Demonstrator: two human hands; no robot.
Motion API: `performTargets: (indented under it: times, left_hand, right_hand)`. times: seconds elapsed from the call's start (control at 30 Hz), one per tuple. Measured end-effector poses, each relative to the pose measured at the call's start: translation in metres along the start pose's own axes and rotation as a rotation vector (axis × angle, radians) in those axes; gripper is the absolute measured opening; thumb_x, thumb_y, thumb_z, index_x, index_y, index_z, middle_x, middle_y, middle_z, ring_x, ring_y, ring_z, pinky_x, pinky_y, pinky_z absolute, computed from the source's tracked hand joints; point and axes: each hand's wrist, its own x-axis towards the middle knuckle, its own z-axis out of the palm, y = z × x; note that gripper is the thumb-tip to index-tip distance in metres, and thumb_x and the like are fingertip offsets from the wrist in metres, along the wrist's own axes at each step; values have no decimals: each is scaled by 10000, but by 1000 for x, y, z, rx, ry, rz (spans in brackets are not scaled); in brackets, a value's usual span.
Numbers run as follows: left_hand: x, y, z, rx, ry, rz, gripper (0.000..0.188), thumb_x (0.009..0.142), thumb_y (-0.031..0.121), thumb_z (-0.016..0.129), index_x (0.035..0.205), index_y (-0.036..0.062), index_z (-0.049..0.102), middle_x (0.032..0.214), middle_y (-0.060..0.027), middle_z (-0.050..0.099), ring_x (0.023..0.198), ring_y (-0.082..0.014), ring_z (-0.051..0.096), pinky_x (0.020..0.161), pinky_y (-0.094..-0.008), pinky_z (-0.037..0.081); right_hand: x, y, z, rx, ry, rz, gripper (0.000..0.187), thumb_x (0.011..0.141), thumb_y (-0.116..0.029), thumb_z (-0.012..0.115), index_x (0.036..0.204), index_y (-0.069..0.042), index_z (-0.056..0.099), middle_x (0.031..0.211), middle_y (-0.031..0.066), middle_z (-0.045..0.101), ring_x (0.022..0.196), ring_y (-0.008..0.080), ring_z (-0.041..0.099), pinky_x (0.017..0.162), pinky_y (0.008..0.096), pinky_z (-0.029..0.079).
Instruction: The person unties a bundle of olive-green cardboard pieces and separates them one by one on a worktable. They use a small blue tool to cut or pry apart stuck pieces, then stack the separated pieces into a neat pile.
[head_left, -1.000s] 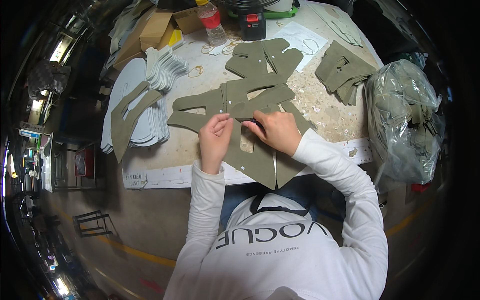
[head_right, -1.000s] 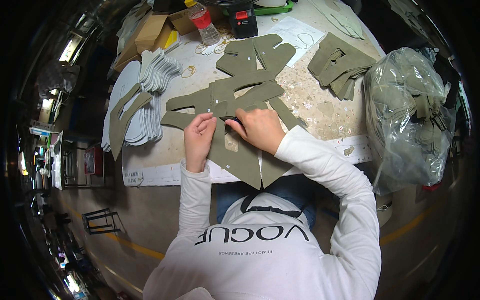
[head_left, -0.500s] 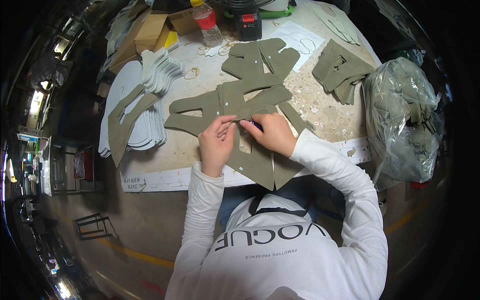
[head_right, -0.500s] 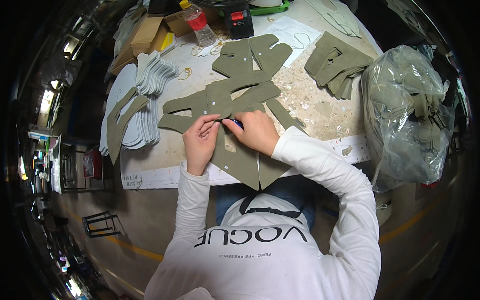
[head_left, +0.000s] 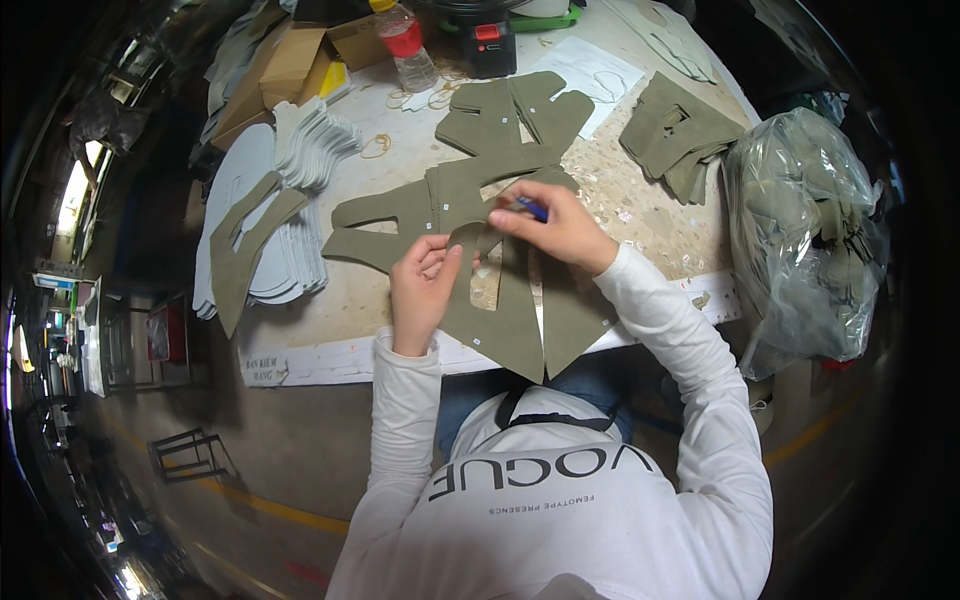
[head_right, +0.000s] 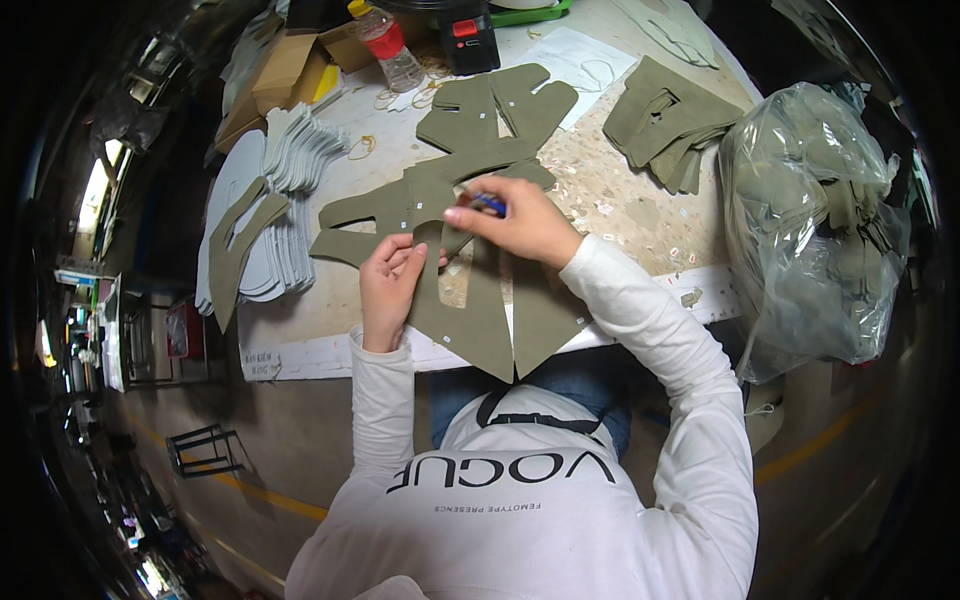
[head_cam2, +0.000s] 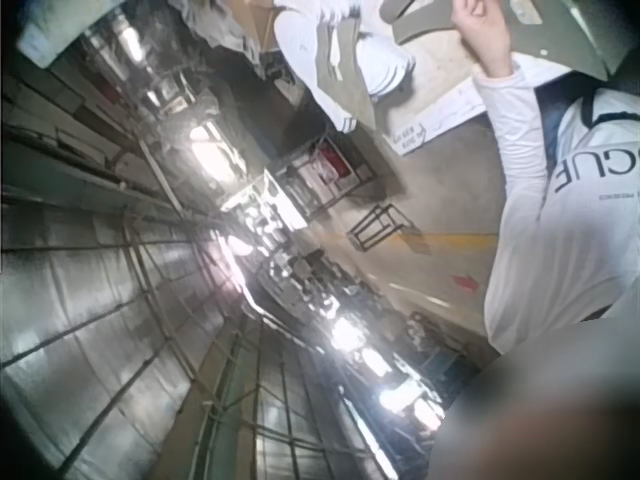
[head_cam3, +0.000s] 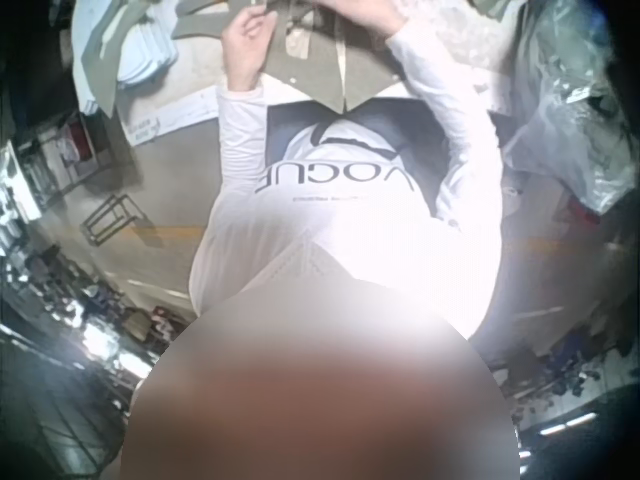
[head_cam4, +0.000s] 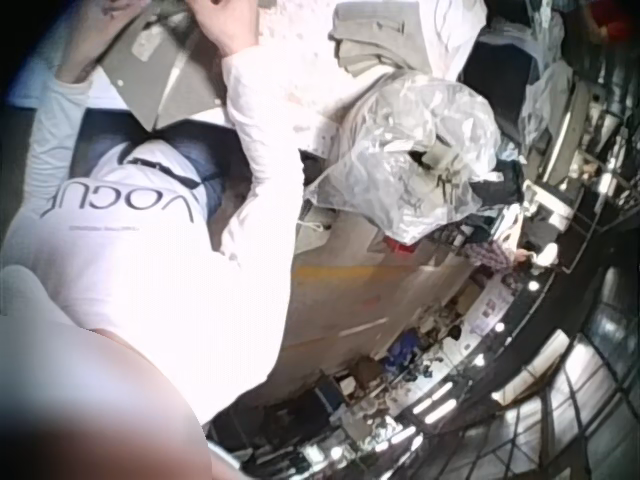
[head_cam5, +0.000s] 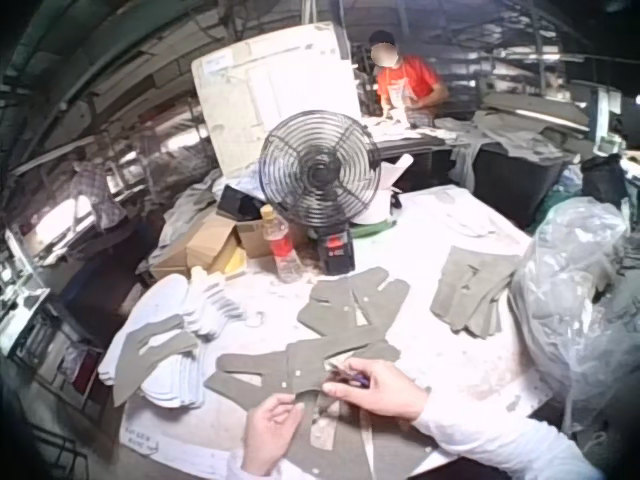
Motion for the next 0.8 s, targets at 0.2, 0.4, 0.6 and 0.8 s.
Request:
performTargets:
  times: [0.2,0.4,0.6,0.8]
  left_hand:
    - [-21,-3,6,630,421,540,197,996,119,561,1068,-62,584,926,-144,691,834,-176,695,756,-274,560]
    - [-56,3,4,-332,27,-246,392,1037,335,452,1109,-26,587,1056,-141,683,820,-181,699,751,-287,580]
    - [-57,3,-3,-140,61,-203,202,982,73,566,1148,-36,603,1032,-108,705,877,-134,688,736,-241,553]
    - [-60,4,-3,-136,37,-171,168,985,83,556,1110,-23,590,1014,-128,704,880,-165,699,765,-256,578]
  right_hand:
    - [-11,-4,18,-59,11,-243,237,813,-231,770,944,-48,695,651,63,581,567,167,489,545,286,413]
    - [-22,0,27,-235,-121,-674,246,711,-171,766,937,-116,687,765,82,683,672,293,670,573,368,519]
    - [-31,-9,23,-208,-170,-444,283,848,-360,704,915,-87,674,674,118,650,626,340,642,547,376,494]
    - [-31,-11,21,-495,-215,-377,412,908,-466,625,833,-61,630,575,150,604,538,358,613,494,426,468]
